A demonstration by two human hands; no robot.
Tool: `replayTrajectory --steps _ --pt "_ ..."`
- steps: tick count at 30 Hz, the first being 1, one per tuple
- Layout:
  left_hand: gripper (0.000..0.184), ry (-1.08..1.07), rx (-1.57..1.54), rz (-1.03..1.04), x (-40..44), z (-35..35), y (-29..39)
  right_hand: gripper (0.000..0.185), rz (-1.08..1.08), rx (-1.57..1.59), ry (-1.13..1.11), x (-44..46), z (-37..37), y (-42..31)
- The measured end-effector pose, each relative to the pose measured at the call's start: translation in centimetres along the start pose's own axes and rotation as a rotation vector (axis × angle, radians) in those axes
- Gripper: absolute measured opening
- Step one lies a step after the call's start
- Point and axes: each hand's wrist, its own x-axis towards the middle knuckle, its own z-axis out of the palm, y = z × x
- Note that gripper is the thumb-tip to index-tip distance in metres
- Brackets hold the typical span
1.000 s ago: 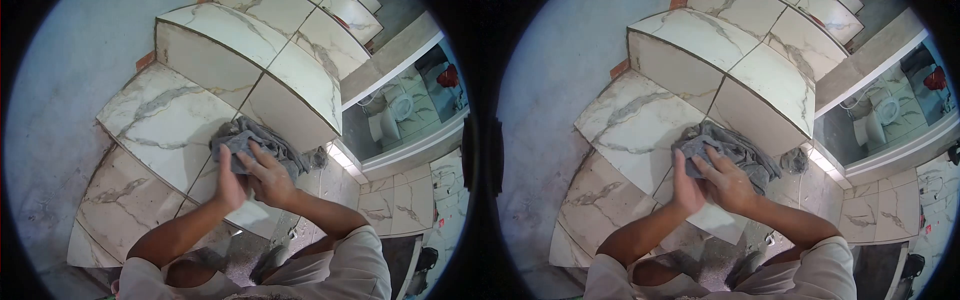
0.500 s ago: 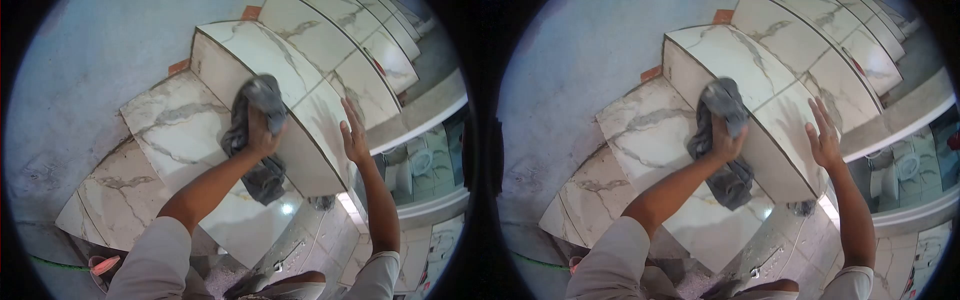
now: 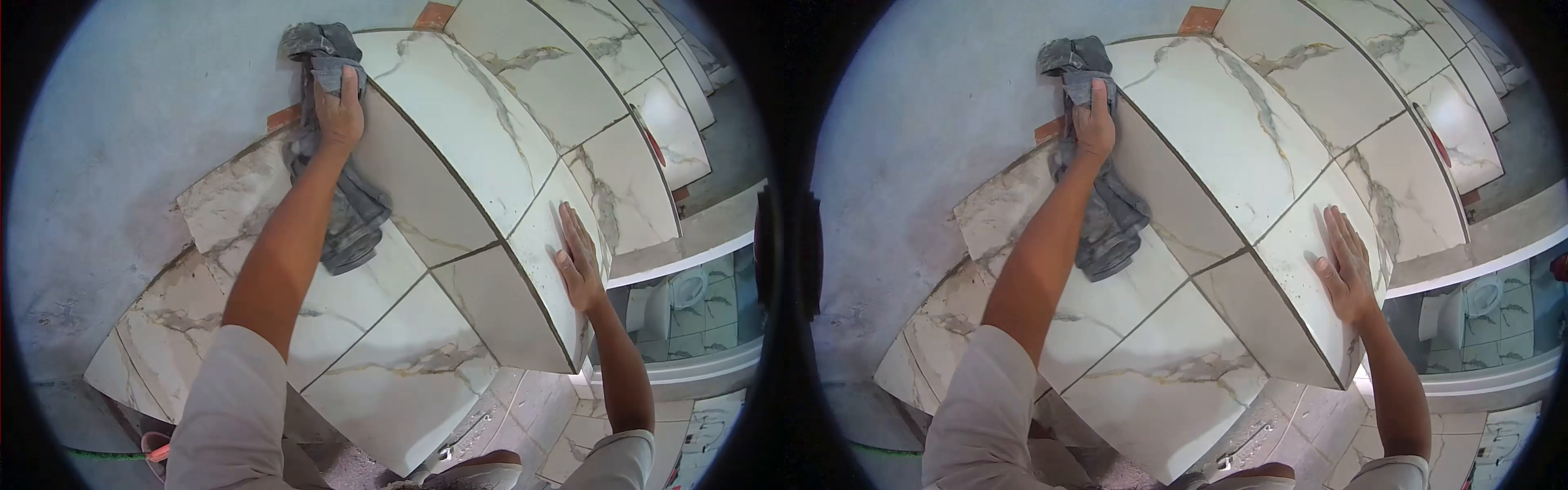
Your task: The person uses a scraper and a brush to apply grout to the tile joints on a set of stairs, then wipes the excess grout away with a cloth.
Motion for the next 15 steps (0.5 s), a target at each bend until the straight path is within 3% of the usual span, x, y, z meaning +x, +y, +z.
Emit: replayTrajectory --steps 2,3,4,5,6,8,12,14,15 --pt "0.062 0.129 0.078 -0.045 -2.8 1.4 3.0 0.072 0.019 0.007 -0.007 -0.2 -0.2 -0.2" --pt "0.061 -0.043 0.069 -0.396 -5.3 1.4 5.1 0.072 0.017 -0.003 -0.008 -0.3 -0.1 0.0" --pt "0.061 -0.039 0.059 -0.291 -9.9 2.7 3.7 0.073 0.008 -0.01 -0.003 -0.1 0.0 0.1" --pt "0.057 -0.188 -0.584 -0.589 -16.0 3.4 0.5 0.073 -0.01 -0.003 0.007 0.1 -0.1 -0.1" --pt "0.048 0.003 -0.081 0.218 -19.3 4.7 5.4 0.073 -0.001 0.019 0.017 -0.1 -0.1 -0.2" --pt "0.039 -0.292 0.229 0.545 -19.6 2.5 8.7 0.073 -0.012 0.041 0.034 0.1 -0.1 -0.3" --pt "0.034 -0.181 0.209 0.573 -15.3 2.2 3.7 0.073 -0.001 0.036 0.026 -0.1 -0.2 -0.3" --pt "0.028 0.112 0.643 0.998 -12.5 1.8 0.0 0.073 0.02 0.021 0.016 0.1 -0.1 -0.1" --pt "0.026 0.029 0.437 0.703 -10.6 1.4 1.2 0.073 0.019 0.023 0.012 0.2 -0.1 -0.1"
